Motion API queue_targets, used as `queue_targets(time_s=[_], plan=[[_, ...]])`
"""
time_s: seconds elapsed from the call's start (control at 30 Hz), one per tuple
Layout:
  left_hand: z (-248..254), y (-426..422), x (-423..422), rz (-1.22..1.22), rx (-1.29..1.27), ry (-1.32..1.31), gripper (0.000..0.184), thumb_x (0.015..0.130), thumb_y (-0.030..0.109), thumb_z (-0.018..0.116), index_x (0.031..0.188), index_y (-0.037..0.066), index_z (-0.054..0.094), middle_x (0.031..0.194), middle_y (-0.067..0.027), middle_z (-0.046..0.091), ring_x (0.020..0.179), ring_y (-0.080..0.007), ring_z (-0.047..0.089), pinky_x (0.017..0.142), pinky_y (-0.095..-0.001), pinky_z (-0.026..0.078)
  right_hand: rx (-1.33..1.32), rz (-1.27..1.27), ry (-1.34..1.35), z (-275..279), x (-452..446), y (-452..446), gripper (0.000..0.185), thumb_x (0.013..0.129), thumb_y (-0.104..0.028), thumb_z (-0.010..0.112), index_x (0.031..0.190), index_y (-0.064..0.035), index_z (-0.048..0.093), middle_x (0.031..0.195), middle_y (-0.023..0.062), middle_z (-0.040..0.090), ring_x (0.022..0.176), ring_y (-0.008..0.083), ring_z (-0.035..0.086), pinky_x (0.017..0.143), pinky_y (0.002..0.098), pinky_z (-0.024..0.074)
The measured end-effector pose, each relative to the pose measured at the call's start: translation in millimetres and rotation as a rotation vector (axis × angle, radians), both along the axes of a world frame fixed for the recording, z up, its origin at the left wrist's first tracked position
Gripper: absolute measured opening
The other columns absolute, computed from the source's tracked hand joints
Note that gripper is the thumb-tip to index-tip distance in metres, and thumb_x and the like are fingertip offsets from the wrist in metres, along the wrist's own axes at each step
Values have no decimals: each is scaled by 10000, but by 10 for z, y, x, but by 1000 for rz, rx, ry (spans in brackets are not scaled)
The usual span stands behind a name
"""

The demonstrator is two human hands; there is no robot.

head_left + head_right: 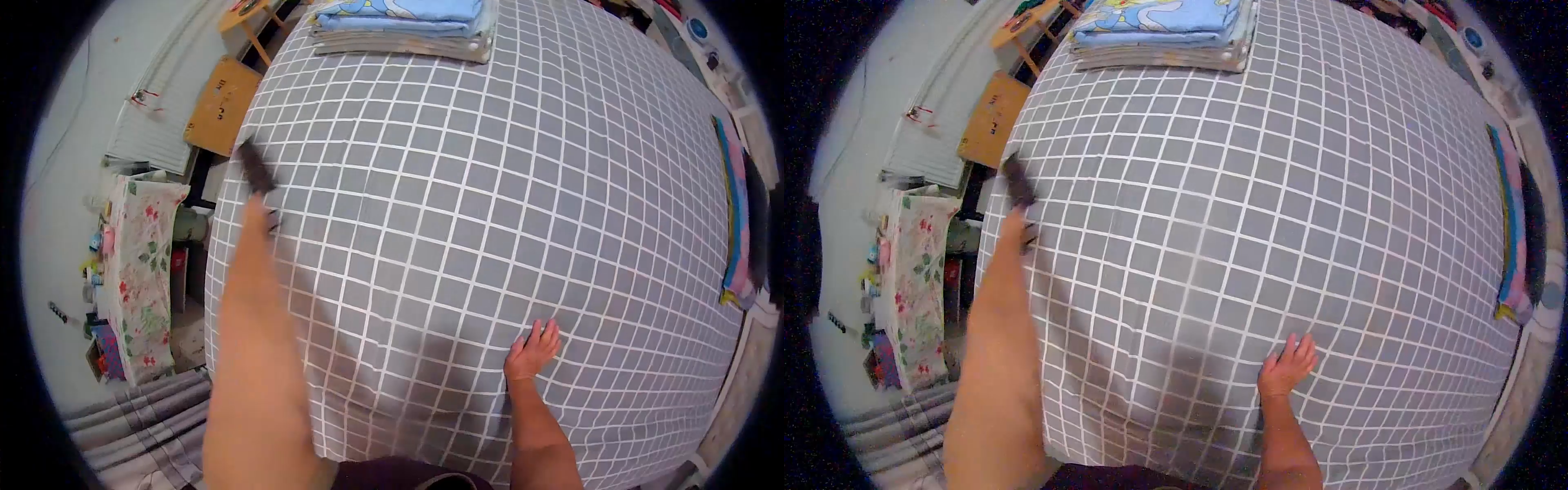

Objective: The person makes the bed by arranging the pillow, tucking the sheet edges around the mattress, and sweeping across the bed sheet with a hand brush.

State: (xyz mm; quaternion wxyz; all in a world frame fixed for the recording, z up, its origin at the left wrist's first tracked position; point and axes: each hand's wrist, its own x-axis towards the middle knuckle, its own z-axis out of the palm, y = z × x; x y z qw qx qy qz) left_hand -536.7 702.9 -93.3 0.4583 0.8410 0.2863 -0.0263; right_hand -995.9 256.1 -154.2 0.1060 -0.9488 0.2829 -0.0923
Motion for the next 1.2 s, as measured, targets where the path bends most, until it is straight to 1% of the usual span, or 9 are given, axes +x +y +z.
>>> queue_targets(time_s=[0.1, 0.17, 0.2, 0.27, 0.67, 1.03, 1.1, 1.17, 1.2], plan=[[-10, 2252, -765, 170, 492, 97, 543, 816, 465, 492, 1095, 1, 533, 896, -161, 587, 773, -259, 567, 660, -392, 458, 16, -15, 36, -15, -9, 24, 584, 694, -181, 546, 1243, -53, 397, 1360, 207, 265, 1262, 379, 222, 1017, 535, 140], [6, 3323, -1508, 340, 420, 97, 607, 802, 509, 509, 1079, -30, 534, 835, -176, 597, 722, -263, 572, 615, -379, 461, 14, -34, 62, 9, -25, -3, 591, 686, -178, 561, 1242, -52, 404, 1355, 205, 275, 1256, 378, 232, 1013, 535, 150], [519, 2461, -1908, 588, 290, 136, 451, 830, 462, 501, 906, 18, 535, 596, -80, 494, 483, -187, 475, 420, -322, 391, 13, -40, 65, 20, -19, 10, 591, 683, -179, 568, 1239, -52, 412, 1351, 205, 283, 1252, 378, 240, 1010, 536, 157], [642, 1992, -2315, 649, -150, -93, 319, 853, 379, 509, 768, 79, 440, 515, -9, 384, 379, -133, 366, 338, -274, 290, 22, -40, 64, 44, 5, 5, 583, 681, -184, 578, 1229, -52, 430, 1343, 204, 296, 1245, 373, 253, 1005, 535, 167], [-197, -1383, -3503, -149, -562, 185, 171, 872, 217, 499, 792, 95, 410, 520, -1, 399, 372, -114, 385, 342, -255, 311, 69, -30, 1, 45, -78, -32, 552, 757, -290, 572, 1252, -97, 421, 1346, 181, 311, 1253, 356, 266, 993, 534, 209], [-173, -563, -4617, -297, -399, 325, 124, 826, 157, 543, 810, 48, 484, 632, -53, 509, 517, -159, 502, 433, -290, 408, 366, 186, 89, 654, -495, -280, 491, 756, -246, 548, 1206, -70, 465, 1314, 165, 353, 1227, 322, 315, 999, 452, 260], [-509, 271, -5003, -491, -270, 253, 183, 783, 173, 595, 867, 32, 515, 726, -81, 546, 610, -174, 537, 457, -310, 424, 544, 298, 179, 839, -930, -481, 432, 747, -211, 533, 1147, -46, 512, 1227, 183, 438, 1169, 324, 385, 975, 416, 314], [-525, 905, -5467, -787, 516, -35, 237, 735, 191, 637, 874, 35, 524, 771, -81, 548, 670, -206, 544, 439, -339, 415, 496, 342, 109, 973, -1661, -720, 380, 743, -169, 515, 1098, -34, 534, 1125, 202, 509, 1078, 336, 463, 927, 414, 364], [-246, 981, -5621, -673, 412, 240, 251, 729, 199, 633, 894, 39, 532, 766, -81, 548, 656, -220, 547, 429, -354, 418, 382, 352, 60, 1102, -2081, -875, 360, 743, -153, 506, 1080, -33, 540, 1081, 209, 531, 1032, 347, 491, 901, 423, 385]])
